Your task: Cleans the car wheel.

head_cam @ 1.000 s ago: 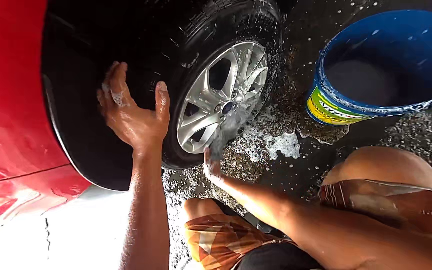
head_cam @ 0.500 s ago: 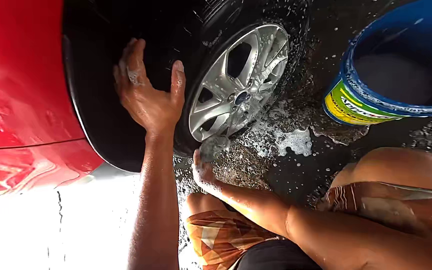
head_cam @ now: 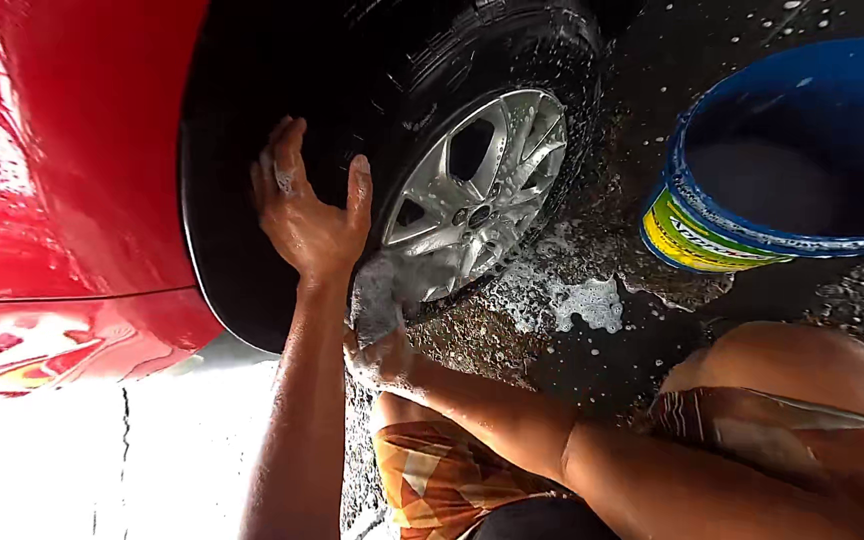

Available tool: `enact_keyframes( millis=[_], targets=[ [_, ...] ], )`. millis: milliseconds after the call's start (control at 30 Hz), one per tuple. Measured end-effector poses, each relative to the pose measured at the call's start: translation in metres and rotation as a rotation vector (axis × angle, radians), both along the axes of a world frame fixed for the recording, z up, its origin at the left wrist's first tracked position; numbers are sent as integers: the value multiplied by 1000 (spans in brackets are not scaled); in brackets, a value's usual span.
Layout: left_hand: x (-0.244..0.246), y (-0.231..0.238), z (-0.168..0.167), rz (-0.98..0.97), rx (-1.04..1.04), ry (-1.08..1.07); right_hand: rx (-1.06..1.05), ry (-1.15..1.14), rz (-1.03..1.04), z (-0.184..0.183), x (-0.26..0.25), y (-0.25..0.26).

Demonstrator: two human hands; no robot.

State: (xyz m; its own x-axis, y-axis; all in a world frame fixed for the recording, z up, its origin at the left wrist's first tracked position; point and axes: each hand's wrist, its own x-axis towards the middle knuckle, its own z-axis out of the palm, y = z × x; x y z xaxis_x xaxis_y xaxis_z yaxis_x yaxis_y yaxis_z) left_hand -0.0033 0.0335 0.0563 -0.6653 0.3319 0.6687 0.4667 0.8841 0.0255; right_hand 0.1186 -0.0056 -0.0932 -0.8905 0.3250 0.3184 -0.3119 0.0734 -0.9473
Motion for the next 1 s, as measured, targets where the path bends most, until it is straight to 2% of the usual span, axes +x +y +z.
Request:
enact_keyframes(
  millis=[67,167,200,300,367,433,467,533,600,633,700,800,867,933,1000],
  targets=[
    [0,-1,1,-13,9,-4,-27,64,-14,1,-9,18],
    [-3,-2,3,-13,15,2,204,139,-170,23,-60,75],
    [-3,-2,1,-9,21,-2,225,157,-231,24,-78,92],
    [1,-2,-2,5,29,-25,244,180,-356,-21,-100,107],
    [-1,-2,1,-13,27,-8,308,112,-380,-62,-91,96],
    [1,-3,-1,-6,20,-17,229,-27,-401,-90,-73,79],
    [1,-3,-1,3,10,-33,171,-67,-401,-86,-67,75],
    [-3,-5,-1,-3,11,-10,124,-8,-405,-48,-64,79],
    [-3,-6,-2,9,6,-28,178,129,-377,-11,-71,96],
    [-2,-5,-3,13,4,-41,226,158,-366,-5,-81,107],
    [1,-2,-4,13,14,-34,253,112,-313,-20,-92,127],
    [1,-3,-3,22,10,-24,239,-90,-387,-55,-104,131],
    [-2,-6,-3,31,-17,-5,200,-100,-400,-35,-104,123],
    [-4,-7,-4,31,-28,-6,207,46,-408,-11,-102,113],
    [-1,-6,-6,27,-14,-24,319,75,-315,-14,-98,107]
  ],
)
